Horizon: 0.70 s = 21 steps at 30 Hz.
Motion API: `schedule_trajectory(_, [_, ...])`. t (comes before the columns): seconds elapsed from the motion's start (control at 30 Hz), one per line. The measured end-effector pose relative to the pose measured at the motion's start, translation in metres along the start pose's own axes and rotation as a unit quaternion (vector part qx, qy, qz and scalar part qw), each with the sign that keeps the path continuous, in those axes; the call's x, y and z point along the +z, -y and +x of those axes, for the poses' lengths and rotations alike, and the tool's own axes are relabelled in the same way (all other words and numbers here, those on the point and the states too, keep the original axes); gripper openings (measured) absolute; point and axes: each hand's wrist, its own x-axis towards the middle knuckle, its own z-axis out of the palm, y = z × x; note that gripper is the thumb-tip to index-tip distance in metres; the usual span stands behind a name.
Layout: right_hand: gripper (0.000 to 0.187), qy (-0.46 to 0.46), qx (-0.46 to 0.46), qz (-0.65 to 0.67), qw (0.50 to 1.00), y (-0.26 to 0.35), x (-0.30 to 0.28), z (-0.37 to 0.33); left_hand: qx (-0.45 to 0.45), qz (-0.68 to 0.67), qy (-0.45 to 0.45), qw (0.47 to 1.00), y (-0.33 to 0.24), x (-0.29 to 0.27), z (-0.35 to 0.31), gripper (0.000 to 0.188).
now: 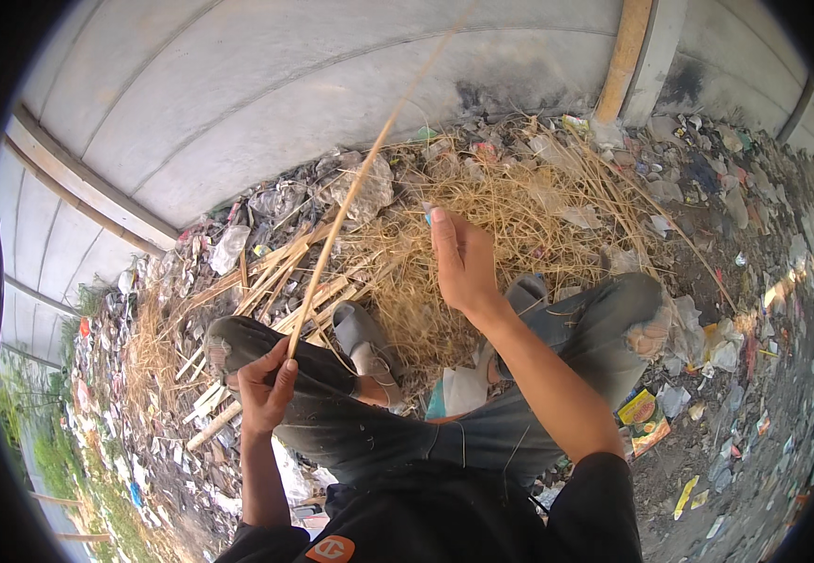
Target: The person sits on the ground and uses a utility knife to shave a thin wooden stick. They hold the stick with one hand and scrape along its length with the knife in the other, creating wood shavings that fall onto a pile of straw and debris.
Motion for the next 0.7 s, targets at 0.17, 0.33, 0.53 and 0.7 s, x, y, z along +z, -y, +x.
schedule_trajectory(0.17, [0.036,0.047,-0.069,-0.022,0.996,0.027,0.018,-0.009,0.24,0.082,-0.315,0.914,-0.046,-0.047,0.041,0.043])
schedule_trajectory(0.33, [0.031,0.1,-0.093,-0.019,0.99,0.03,0.029,-0.017,0.398,0.019,-0.478,0.783,-0.168,-0.102,0.077,0.043])
schedule_trajectory(0.53, [0.027,0.148,-0.047,-0.019,0.988,0.034,0.036,-0.03,0.44,-0.094,-0.398,0.8,-0.192,-0.08,0.117,0.044])
schedule_trajectory(0.7, [0.033,0.144,0.043,0.09,0.985,0.043,0.046,-0.031,0.249,-0.131,-0.271,0.921,-0.1,0.024,0.143,0.029])
